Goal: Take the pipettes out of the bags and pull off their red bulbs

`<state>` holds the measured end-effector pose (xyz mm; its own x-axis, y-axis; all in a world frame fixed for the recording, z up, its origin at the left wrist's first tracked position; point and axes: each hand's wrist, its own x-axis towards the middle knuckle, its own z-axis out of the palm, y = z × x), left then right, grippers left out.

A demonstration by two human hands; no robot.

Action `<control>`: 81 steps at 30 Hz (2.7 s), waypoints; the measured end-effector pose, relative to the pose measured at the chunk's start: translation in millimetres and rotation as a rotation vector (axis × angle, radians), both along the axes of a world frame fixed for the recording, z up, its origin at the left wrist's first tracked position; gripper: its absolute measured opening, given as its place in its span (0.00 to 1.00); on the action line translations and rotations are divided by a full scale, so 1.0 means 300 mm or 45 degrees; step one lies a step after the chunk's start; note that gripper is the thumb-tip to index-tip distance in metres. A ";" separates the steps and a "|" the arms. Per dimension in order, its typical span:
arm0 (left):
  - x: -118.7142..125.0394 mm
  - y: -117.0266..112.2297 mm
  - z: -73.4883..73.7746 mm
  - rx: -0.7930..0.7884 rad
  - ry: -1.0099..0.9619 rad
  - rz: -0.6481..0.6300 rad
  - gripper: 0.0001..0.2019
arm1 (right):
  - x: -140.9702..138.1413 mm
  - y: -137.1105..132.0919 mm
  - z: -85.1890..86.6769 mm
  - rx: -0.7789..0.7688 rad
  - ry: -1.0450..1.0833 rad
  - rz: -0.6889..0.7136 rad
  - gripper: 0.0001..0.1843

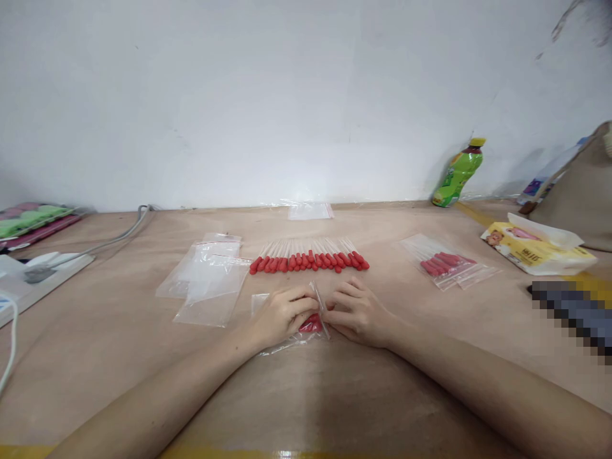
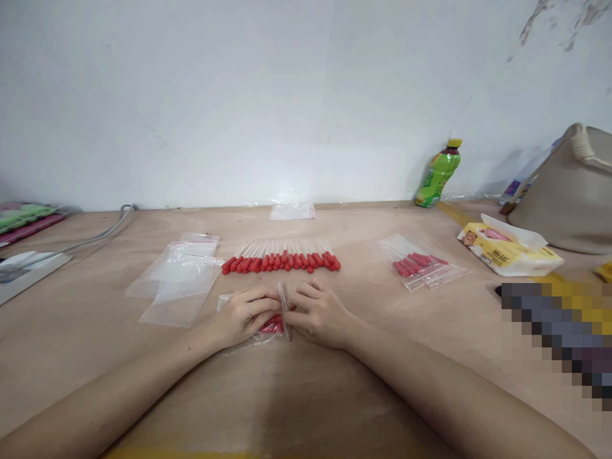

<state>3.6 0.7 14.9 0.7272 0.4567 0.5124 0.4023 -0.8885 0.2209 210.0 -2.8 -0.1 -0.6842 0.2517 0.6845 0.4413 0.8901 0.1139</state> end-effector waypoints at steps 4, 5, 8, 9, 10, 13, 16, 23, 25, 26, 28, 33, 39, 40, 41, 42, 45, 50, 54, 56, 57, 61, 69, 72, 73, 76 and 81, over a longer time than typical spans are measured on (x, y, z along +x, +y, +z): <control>-0.002 0.003 0.007 0.082 0.105 -0.008 0.09 | -0.004 0.003 0.000 0.097 -0.064 0.024 0.09; -0.003 0.004 0.006 0.096 0.154 -0.007 0.10 | -0.005 0.004 0.001 0.112 -0.078 0.026 0.10; -0.005 0.006 0.003 0.150 0.270 -0.014 0.12 | -0.011 0.006 0.004 0.141 -0.145 0.020 0.12; -0.006 0.006 0.002 0.167 0.287 -0.020 0.13 | -0.012 0.007 0.006 0.145 -0.174 0.012 0.13; -0.007 0.005 0.003 0.180 0.289 -0.028 0.13 | -0.013 0.008 0.007 0.146 -0.199 0.004 0.13; -0.016 0.003 0.015 0.163 0.243 -0.010 0.12 | -0.011 0.012 0.008 0.118 -0.260 -0.013 0.12; -0.040 0.010 0.032 0.119 0.188 0.021 0.12 | -0.002 0.011 0.015 0.005 -0.315 0.009 0.11; -0.094 0.020 0.045 0.168 0.088 0.023 0.13 | 0.007 -0.013 0.055 -0.746 -0.074 -0.042 0.09; -0.092 0.000 0.046 0.037 0.150 0.004 0.12 | -0.004 -0.012 0.050 -0.861 0.071 -0.014 0.10; -0.091 -0.013 0.046 -0.030 0.169 0.022 0.12 | -0.011 -0.010 0.043 -0.880 0.132 0.004 0.11; -0.091 -0.042 0.044 -0.144 0.190 0.080 0.16 | -0.026 -0.005 0.028 -0.881 0.188 -0.009 0.10; -0.122 -0.085 0.020 -0.355 0.218 0.177 0.26 | -0.049 0.001 0.016 -0.930 0.093 -0.259 0.07; -0.145 -0.052 0.004 -0.454 0.160 0.214 0.26 | -0.049 0.001 0.014 -1.167 0.254 -0.204 0.11; -0.145 -0.045 0.004 -0.450 0.150 0.201 0.25 | -0.049 0.000 0.011 -1.225 0.313 -0.164 0.12; -0.145 -0.039 0.004 -0.443 0.138 0.186 0.25 | -0.051 -0.001 0.008 -1.277 0.374 -0.114 0.13; -0.144 -0.035 0.004 -0.433 0.125 0.172 0.25 | -0.054 -0.003 0.007 -1.323 0.427 -0.058 0.14; -0.143 -0.032 0.003 -0.424 0.112 0.145 0.26 | -0.072 -0.010 0.011 -1.364 0.456 0.035 0.13; -0.142 -0.040 0.003 -0.444 0.127 0.142 0.25 | -0.088 -0.018 0.031 -1.208 0.359 -0.025 0.07; -0.143 -0.040 0.003 -0.466 0.114 0.179 0.25 | -0.054 -0.009 0.037 -1.234 0.366 -0.027 0.10; -0.145 -0.039 0.001 -0.471 0.112 0.188 0.24 | -0.030 0.001 0.034 -1.355 0.419 0.055 0.10; -0.147 -0.038 0.000 -0.473 0.112 0.192 0.24 | -0.018 0.007 0.032 -1.439 0.463 0.087 0.10; -0.152 -0.038 -0.003 -0.483 0.120 0.222 0.23 | 0.028 0.035 0.028 -1.744 0.662 0.098 0.16; -0.150 -0.041 0.003 -0.475 0.091 0.205 0.21 | 0.216 0.098 0.238 -1.443 0.996 -0.190 0.19; -0.147 -0.038 0.005 -0.450 0.082 0.174 0.20 | 0.233 0.127 0.295 -1.222 1.058 -0.239 0.16; -0.147 -0.037 0.005 -0.446 0.084 0.172 0.19 | 0.220 0.141 0.295 -1.137 1.046 -0.249 0.15; -0.146 -0.036 0.005 -0.441 0.088 0.169 0.19 | 0.140 0.190 0.247 -0.796 0.862 -0.278 0.11; -0.146 -0.037 0.005 -0.460 0.087 0.165 0.19 | 0.005 0.267 0.135 -0.438 0.345 -0.347 0.11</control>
<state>-40.4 -10.3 16.4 0.6788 0.6891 0.2536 0.5306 -0.6991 0.4793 211.5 77.3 40.5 -0.3718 0.6379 0.6744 0.6358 0.7043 -0.3156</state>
